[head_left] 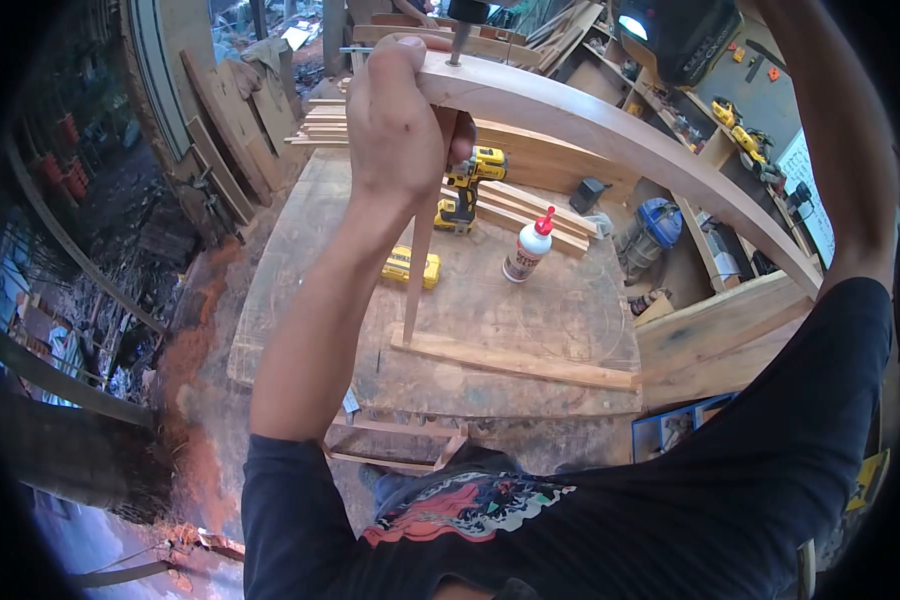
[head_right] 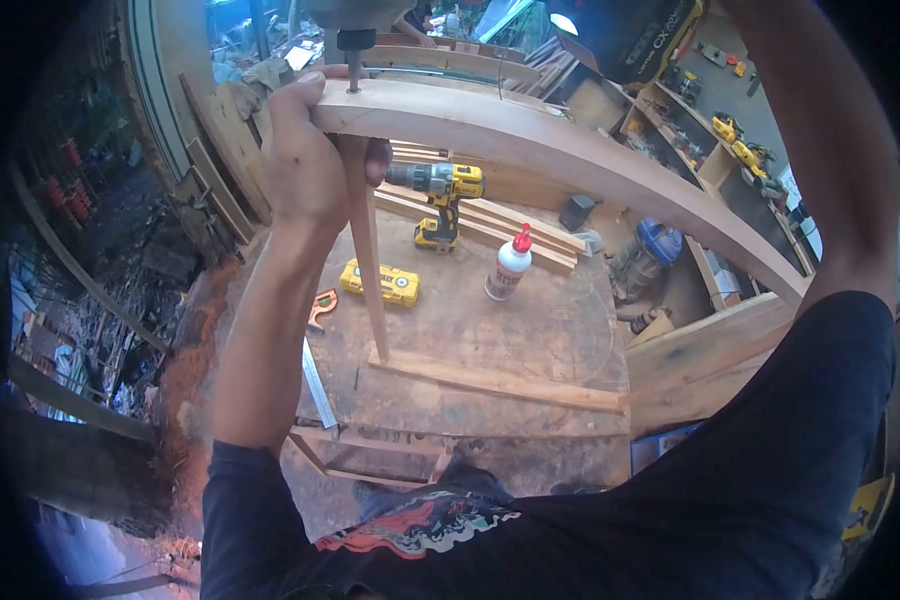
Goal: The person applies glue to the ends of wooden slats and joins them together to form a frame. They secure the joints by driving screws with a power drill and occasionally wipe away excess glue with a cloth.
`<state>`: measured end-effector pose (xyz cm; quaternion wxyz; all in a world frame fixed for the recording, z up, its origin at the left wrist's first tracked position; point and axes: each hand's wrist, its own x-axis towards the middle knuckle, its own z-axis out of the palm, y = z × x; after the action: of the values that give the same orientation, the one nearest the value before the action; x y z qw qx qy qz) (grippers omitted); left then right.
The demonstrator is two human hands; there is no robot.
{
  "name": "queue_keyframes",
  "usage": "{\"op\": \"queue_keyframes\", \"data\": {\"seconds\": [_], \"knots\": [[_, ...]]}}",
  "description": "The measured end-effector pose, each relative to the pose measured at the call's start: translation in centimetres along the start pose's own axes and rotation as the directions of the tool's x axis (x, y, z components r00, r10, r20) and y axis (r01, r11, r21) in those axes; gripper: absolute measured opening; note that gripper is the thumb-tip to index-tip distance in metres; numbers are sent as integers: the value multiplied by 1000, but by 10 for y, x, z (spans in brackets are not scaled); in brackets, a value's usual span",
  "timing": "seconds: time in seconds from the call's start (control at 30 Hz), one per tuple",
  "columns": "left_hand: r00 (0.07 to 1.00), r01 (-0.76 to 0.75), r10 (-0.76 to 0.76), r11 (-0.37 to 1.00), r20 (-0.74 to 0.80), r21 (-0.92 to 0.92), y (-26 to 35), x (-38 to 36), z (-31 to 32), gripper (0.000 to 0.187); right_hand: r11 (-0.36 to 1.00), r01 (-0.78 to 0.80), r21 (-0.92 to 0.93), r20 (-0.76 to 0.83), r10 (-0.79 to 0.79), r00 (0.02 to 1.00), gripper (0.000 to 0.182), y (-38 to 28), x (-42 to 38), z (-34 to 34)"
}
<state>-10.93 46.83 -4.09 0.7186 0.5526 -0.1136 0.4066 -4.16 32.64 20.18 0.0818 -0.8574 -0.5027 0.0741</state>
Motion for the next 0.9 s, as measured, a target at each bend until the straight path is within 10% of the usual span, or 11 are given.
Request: {"op": "queue_keyframes", "data": {"seconds": [0.57, 0.9], "knots": [[974, -7, 14, 1000, 228, -29, -22, 9, -20, 54, 994, -113, -7, -426, 99, 899, 60, -1, -149, 52], [960, -127, 61, 964, 272, 233, -88, -80, -55, 39, 980, -194, -34, -896, 56, 440, 65, -90, -340, 115]]}}
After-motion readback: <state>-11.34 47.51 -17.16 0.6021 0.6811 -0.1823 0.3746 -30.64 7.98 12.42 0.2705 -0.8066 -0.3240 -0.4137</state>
